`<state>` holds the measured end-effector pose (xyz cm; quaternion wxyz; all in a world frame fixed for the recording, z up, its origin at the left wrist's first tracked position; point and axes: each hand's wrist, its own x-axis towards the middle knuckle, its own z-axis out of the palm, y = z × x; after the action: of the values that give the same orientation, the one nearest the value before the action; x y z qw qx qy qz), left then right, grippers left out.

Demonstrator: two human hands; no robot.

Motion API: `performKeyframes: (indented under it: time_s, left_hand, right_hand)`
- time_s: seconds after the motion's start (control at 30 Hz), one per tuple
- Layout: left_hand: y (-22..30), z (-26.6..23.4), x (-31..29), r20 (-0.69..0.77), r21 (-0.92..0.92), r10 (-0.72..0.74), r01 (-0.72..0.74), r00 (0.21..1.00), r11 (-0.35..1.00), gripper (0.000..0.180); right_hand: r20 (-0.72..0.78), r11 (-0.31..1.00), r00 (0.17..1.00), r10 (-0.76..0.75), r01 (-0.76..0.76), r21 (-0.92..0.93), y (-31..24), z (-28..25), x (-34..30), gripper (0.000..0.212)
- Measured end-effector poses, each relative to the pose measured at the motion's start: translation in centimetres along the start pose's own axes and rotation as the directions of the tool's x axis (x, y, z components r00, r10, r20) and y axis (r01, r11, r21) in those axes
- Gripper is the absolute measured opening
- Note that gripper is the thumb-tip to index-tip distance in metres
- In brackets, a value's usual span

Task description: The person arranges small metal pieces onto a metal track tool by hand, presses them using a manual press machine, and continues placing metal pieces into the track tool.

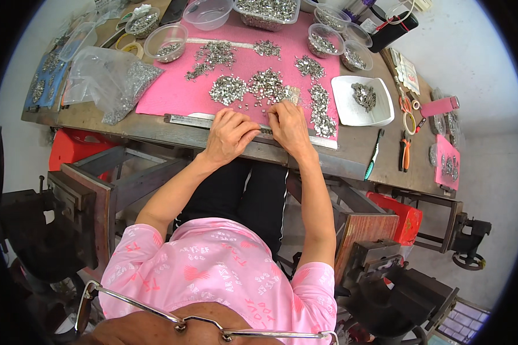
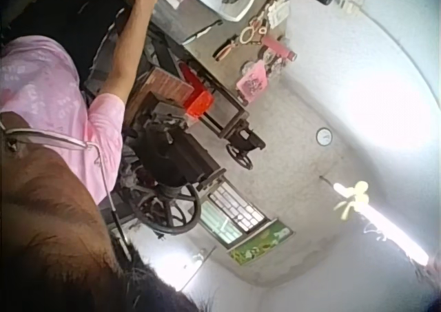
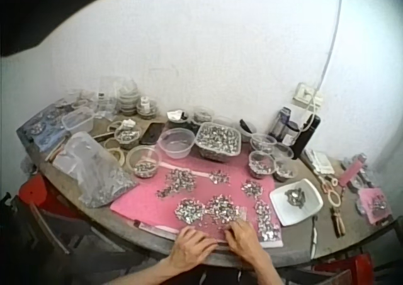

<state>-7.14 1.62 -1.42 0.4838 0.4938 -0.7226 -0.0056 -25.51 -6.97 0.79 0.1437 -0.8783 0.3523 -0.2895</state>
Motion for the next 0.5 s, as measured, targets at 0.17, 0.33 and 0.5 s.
performKeyframes:
  time_s: [0.17,0.33,0.5]
  left_hand:
    - [-0.49,0.20,-0.56,0.014,-0.021,0.024,-0.024,1.000,0.999,0.013]
    - [-0.41,0.00,-0.46,0.038,-0.031,0.012,-0.011,0.999,0.999,0.011]
    - [-0.13,-0.37,-0.07,0.088,-0.037,-0.034,0.037,0.996,0.999,0.011]
  right_hand:
    - [-0.014,0.999,1.000,0.025,-0.025,0.049,-0.21,0.19,0.17,0.008]
    - [0.006,0.988,0.993,0.116,-0.116,0.103,-0.06,-0.19,-0.14,0.007]
    - [0.054,0.992,0.995,0.089,-0.093,0.080,-0.69,0.28,-0.07,0.006]
